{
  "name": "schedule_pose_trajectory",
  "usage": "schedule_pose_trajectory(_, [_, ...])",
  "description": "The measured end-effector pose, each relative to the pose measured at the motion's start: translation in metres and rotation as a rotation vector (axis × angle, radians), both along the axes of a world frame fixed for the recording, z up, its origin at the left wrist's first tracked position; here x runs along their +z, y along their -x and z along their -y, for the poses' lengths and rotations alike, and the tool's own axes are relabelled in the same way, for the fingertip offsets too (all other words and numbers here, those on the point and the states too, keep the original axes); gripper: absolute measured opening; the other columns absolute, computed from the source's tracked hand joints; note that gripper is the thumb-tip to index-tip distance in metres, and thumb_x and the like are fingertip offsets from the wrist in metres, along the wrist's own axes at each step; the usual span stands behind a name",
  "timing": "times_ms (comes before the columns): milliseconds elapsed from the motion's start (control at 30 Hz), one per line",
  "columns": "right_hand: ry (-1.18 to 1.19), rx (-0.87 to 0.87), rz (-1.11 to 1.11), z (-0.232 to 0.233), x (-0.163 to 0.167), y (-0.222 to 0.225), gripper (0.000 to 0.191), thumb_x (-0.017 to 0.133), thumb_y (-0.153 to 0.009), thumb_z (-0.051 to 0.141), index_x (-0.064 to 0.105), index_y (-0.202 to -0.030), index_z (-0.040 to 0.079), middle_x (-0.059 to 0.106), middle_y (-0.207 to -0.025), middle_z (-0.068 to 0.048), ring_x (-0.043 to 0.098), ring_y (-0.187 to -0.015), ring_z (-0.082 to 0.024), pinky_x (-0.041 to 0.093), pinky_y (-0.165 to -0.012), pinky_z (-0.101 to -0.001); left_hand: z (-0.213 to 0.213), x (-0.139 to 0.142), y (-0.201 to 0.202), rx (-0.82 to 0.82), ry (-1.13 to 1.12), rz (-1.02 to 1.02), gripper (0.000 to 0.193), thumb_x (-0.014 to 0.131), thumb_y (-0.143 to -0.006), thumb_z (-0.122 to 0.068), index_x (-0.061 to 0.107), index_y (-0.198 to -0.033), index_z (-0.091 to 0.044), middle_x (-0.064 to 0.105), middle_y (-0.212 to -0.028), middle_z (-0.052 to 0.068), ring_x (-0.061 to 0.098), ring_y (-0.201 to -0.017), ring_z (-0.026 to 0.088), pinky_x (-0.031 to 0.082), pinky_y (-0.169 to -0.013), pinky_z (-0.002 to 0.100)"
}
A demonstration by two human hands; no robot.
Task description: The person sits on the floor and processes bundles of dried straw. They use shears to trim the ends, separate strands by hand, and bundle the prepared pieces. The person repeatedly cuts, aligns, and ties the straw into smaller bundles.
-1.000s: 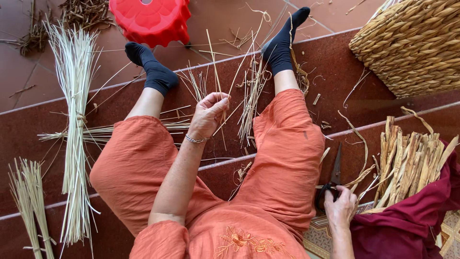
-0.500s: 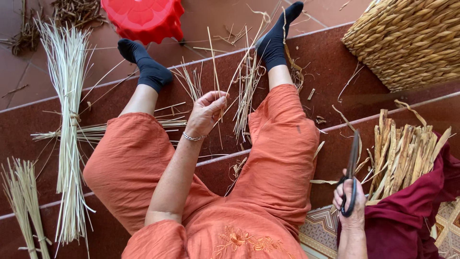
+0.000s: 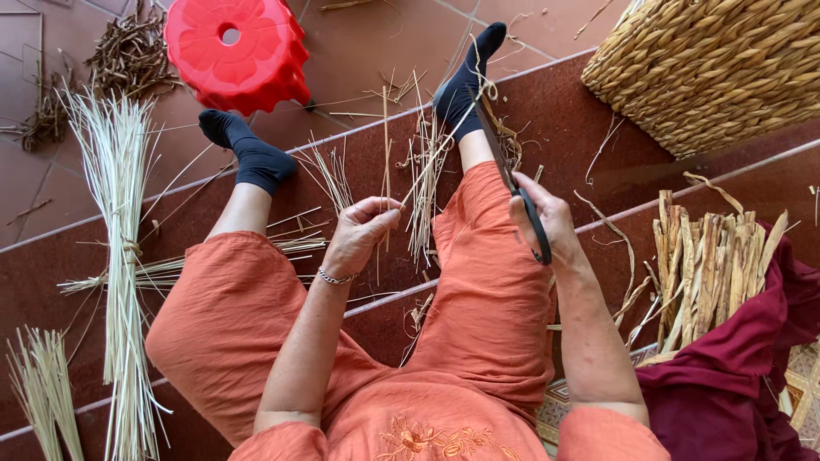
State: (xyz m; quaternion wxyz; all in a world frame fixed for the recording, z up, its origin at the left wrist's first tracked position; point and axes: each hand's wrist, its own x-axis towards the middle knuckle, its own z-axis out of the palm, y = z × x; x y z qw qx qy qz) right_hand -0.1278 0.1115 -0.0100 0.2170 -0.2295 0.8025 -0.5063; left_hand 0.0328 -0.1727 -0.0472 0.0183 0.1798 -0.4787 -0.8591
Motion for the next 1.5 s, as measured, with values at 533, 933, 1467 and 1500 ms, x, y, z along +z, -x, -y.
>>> schedule_pose_trajectory(533, [0.324, -0.208, 0.026, -0.006, 0.0, -0.015, 0.06, 0.043, -0.107, 0.054, 0.065, -0.121, -0.001, 0.055, -0.061, 0.004, 0.053, -0.044, -0.004, 0.046, -0.035, -0.023, -0.007, -0.008, 0.008, -0.018, 0.104, 0.073, 0.011, 0.071, -0.098, -0.013, 0.073, -0.106, -0.005, 0.069, -0.084, -0.002, 0.056, -0.067, 0.002, 0.044, -0.057, 0.017])
schedule_pose_trajectory(933, [-0.743, -0.488, -0.623, -0.163, -0.051, -0.125, 0.041, 0.085, -0.097, 0.03, 0.07, -0.122, 0.002, 0.067, -0.078, -0.006, 0.066, -0.067, -0.023, 0.05, -0.059, -0.0392, 0.011, -0.026, 0.015, 0.106, 0.157, 0.208, 0.022, 0.056, -0.101, -0.007, 0.056, -0.123, -0.008, 0.064, -0.081, 0.0, 0.05, -0.06, 0.003, 0.04, -0.051, 0.017])
schedule_pose_trajectory(1467, [-1.116, -0.301, -0.325, -0.184, -0.048, -0.129, 0.045, 0.082, -0.089, 0.036, 0.074, -0.124, 0.01, 0.077, -0.083, -0.011, 0.071, -0.071, -0.026, 0.055, -0.069, -0.0427, 0.008, -0.061, 0.036, 0.096, 0.026, 0.275, 0.012, 0.048, -0.11, -0.019, 0.056, -0.115, -0.011, 0.074, -0.089, 0.005, 0.063, -0.071, 0.007, 0.05, -0.062, 0.022])
schedule_pose_trajectory(1500, [-1.114, -0.291, -0.328, -0.176, -0.038, -0.121, 0.036, 0.083, -0.09, 0.034, 0.077, -0.118, 0.012, 0.077, -0.087, -0.012, 0.071, -0.072, -0.026, 0.055, -0.069, -0.041, 0.009, -0.06, 0.034, 0.1, 0.013, 0.263, 0.013, 0.048, -0.111, -0.02, 0.055, -0.116, -0.012, 0.075, -0.091, 0.005, 0.065, -0.073, 0.008, 0.05, -0.064, 0.023])
